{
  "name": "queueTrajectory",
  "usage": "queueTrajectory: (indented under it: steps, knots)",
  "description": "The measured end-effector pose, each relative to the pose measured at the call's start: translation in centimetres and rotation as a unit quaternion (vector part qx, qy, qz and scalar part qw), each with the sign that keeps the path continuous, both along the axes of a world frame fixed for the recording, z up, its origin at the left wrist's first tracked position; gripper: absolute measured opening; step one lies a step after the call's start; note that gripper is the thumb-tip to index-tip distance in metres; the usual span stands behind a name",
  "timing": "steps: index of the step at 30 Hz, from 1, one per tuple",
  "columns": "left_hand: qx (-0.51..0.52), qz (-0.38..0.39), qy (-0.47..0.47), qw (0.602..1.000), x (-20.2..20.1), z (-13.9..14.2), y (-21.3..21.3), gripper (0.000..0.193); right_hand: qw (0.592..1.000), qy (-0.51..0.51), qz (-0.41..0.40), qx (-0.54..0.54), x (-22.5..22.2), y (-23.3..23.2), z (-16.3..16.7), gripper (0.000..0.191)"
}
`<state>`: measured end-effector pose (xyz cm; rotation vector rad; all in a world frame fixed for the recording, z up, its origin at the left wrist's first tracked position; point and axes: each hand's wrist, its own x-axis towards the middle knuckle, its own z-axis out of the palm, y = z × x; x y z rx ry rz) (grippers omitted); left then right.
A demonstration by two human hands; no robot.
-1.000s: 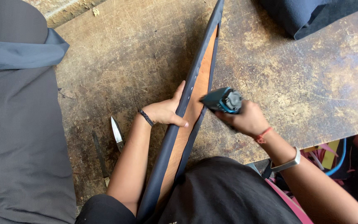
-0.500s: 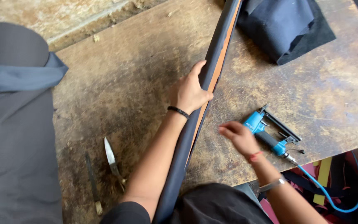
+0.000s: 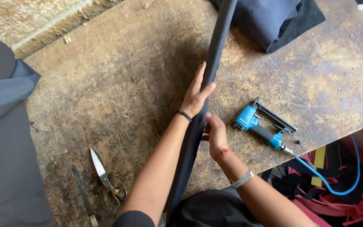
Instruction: The person stretches dark fabric around the edges of a shaped wooden board on a workbench and secures it with a pneumatic staple gun, working along one side. They fold the fabric over the board edge, press it taut, and staple it in place, repositioning the board to reach new sections.
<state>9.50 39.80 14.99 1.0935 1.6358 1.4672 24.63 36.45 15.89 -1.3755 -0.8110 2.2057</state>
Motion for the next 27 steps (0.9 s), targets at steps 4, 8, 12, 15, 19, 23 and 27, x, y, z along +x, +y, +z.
queueTrajectory:
  steps: [4, 8, 12, 15, 19, 23, 27]
  knots:
    - [0.0, -0.091, -0.095, 0.991, 1.1, -1.8, -6.2, 0.096, 0.97, -0.02, -0.126, 0.205, -2.4, -0.6, -3.1, 0.026]
    - [0.003, -0.088, -0.122, 0.989, 2.9, -2.5, -11.9, 0.098, 0.945, 0.001, -0.139, 0.296, -2.7, -1.1, -5.5, 0.03]
    - [0.013, -0.096, -0.069, 0.993, 2.5, -2.4, -12.2, 0.101, 0.94, -0.035, -0.136, 0.311, -3.0, -1.4, -6.5, 0.029]
    - [0.031, -0.102, 0.099, 0.989, 1.5, -2.1, -10.6, 0.093, 0.941, -0.043, -0.122, 0.312, -3.8, -1.7, -7.0, 0.027]
    - [0.04, -0.119, 0.202, 0.971, 0.4, -1.7, -8.6, 0.081, 0.939, 0.004, -0.13, 0.32, -4.0, -1.8, -8.0, 0.026]
    - [0.018, -0.102, 0.194, 0.976, 1.5, -0.5, -8.8, 0.072, 0.947, 0.024, -0.14, 0.289, -3.6, -1.3, -8.5, 0.026]
    - [-0.11, -0.087, 0.163, 0.977, 2.7, 2.0, -10.7, 0.078, 0.947, 0.019, -0.098, 0.304, -3.9, -0.4, -7.1, 0.026]
